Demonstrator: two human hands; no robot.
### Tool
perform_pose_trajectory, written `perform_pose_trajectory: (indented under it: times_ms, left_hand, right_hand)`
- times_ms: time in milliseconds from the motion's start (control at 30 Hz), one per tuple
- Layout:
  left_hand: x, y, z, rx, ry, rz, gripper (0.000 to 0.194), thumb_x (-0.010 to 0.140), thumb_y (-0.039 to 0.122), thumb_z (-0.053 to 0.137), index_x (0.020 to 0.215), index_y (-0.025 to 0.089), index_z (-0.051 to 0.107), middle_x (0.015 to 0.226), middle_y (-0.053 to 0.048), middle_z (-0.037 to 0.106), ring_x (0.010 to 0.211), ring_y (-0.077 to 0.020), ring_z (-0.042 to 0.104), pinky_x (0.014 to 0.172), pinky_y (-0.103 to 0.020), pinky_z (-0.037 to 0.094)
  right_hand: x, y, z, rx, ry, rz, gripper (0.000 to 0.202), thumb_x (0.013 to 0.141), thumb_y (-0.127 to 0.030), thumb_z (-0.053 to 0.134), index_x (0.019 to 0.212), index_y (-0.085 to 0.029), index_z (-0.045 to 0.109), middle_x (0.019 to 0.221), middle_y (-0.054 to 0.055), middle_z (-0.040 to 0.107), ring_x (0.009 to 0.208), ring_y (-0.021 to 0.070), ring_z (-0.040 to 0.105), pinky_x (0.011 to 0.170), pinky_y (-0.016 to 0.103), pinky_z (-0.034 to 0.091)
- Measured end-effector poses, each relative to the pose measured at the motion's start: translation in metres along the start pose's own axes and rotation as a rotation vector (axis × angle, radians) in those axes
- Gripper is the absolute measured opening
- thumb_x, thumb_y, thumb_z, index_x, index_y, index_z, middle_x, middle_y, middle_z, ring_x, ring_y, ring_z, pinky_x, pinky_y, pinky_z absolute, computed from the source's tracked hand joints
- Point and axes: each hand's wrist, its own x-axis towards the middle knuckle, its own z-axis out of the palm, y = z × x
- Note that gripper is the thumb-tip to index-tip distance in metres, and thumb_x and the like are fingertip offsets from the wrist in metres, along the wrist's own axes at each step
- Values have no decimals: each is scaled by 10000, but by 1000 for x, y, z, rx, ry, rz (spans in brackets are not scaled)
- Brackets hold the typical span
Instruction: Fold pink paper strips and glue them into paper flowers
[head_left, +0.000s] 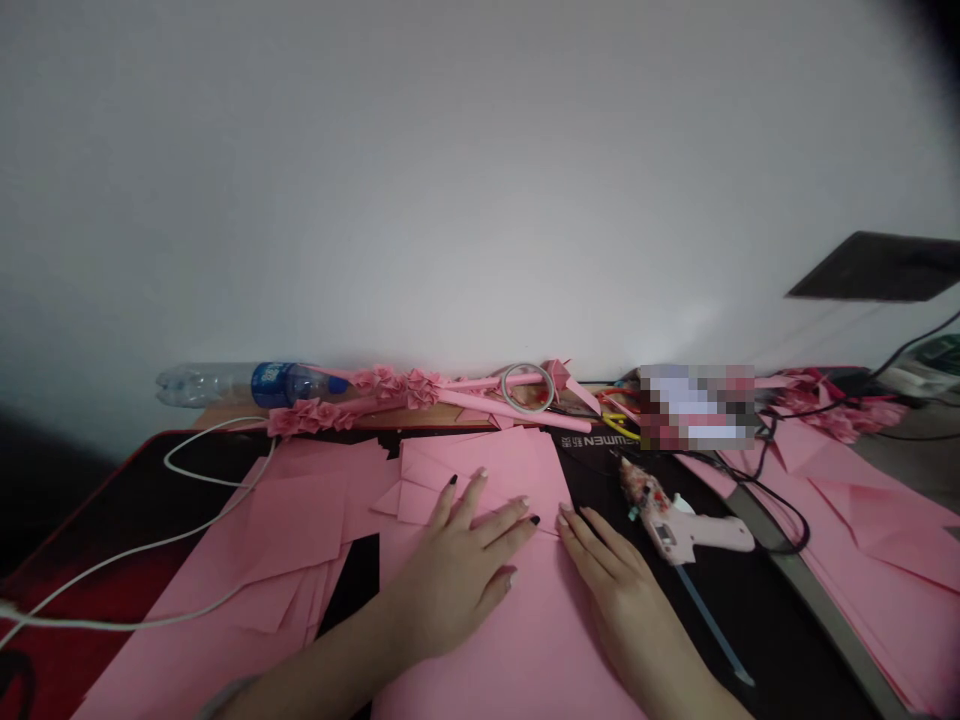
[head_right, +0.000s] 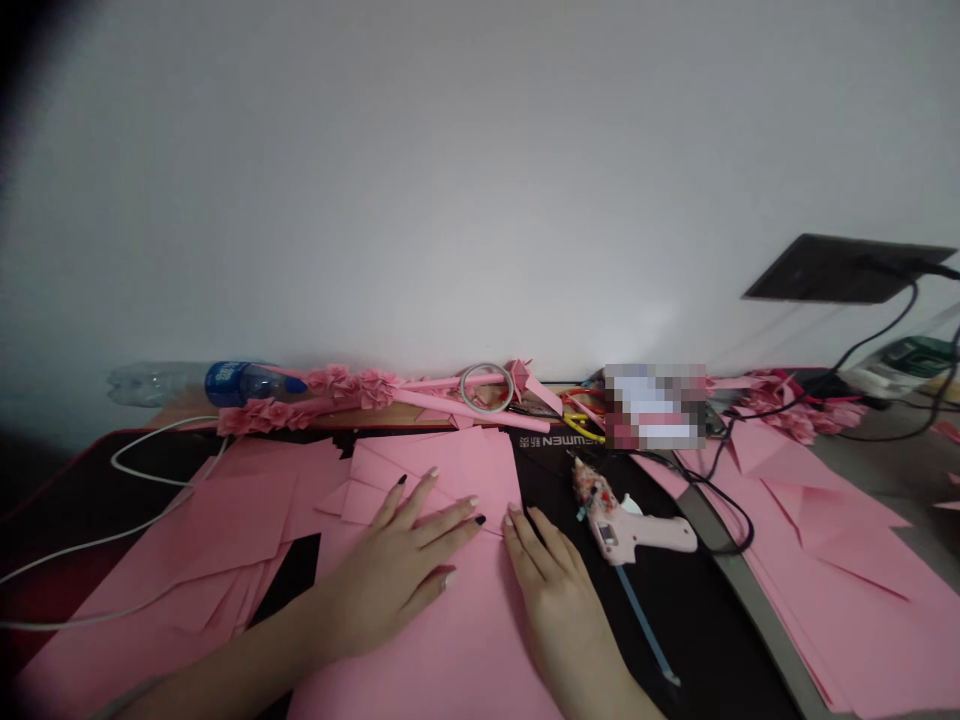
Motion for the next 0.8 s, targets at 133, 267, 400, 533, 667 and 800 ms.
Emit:
perform_pose_trajectory:
  times_ms: [133, 267, 400, 533, 667, 800]
  left_hand:
    - [0, 0, 1, 2, 18, 3, 558, 958, 261, 399, 1473, 388, 224, 1550, 130, 236, 1440, -344, 28, 1133, -613, 120]
    - [0, 0, 1, 1, 11, 0, 556, 964, 255, 384, 1473, 397, 213, 1555, 139, 212, 1440, -342, 31, 1128, -607, 150]
    - [0, 0, 1, -4, 3, -4, 555, 962, 254, 384, 1474, 389, 216, 1557, 138, 210, 1437, -348, 23, 1126, -621, 137]
    - [0, 0, -1, -3, 11, 6, 555, 958, 252, 392, 1474, 375, 229, 1552, 118, 239, 1439, -334, 16, 1134, -614, 116]
    - [0, 0, -3, -1, 2, 4, 559, 956, 251, 387, 1478, 368, 222, 1547, 106, 259, 1440, -334, 22, 1132, -608, 136]
    - [1, 1, -2, 6, 2, -4, 588, 958, 257, 379, 1498, 342, 161, 1553, 95, 249, 1440, -333, 32, 1146, -592, 101]
  right_hand:
    - [-2, -9, -3, -23, -26, -1, 553, 802, -24, 355, 1340, -38, 483, 1366, 146, 540, 1248, 269, 512, 950, 438, 491]
    - [-1, -16, -7, -39, -49, 3, 509, 858, -164, 420, 1348, -35, 467, 1367, 176, 528, 1234, 294, 526, 934, 458, 491]
    - [3, -17, -7, -59, -25, 24, 460, 867, -164, 398, 1294, -52, 529, 1324, 172, 569, 1181, 297, 572, 901, 460, 501]
    - [11, -20, -7, -93, -17, 26, 441, 849, -154, 370, 1211, -44, 595, 1268, 186, 609, 1110, 322, 617, 844, 506, 520]
    - [17, -26, -6, -89, -21, -10, 466, 844, -144, 353, 1229, -3, 575, 1270, 205, 600, 1128, 321, 608, 842, 501, 534]
    - [16, -29, -3, -72, -9, -1, 454, 864, -144, 353, 1247, -16, 562, 1299, 185, 582, 1143, 293, 603, 888, 469, 526]
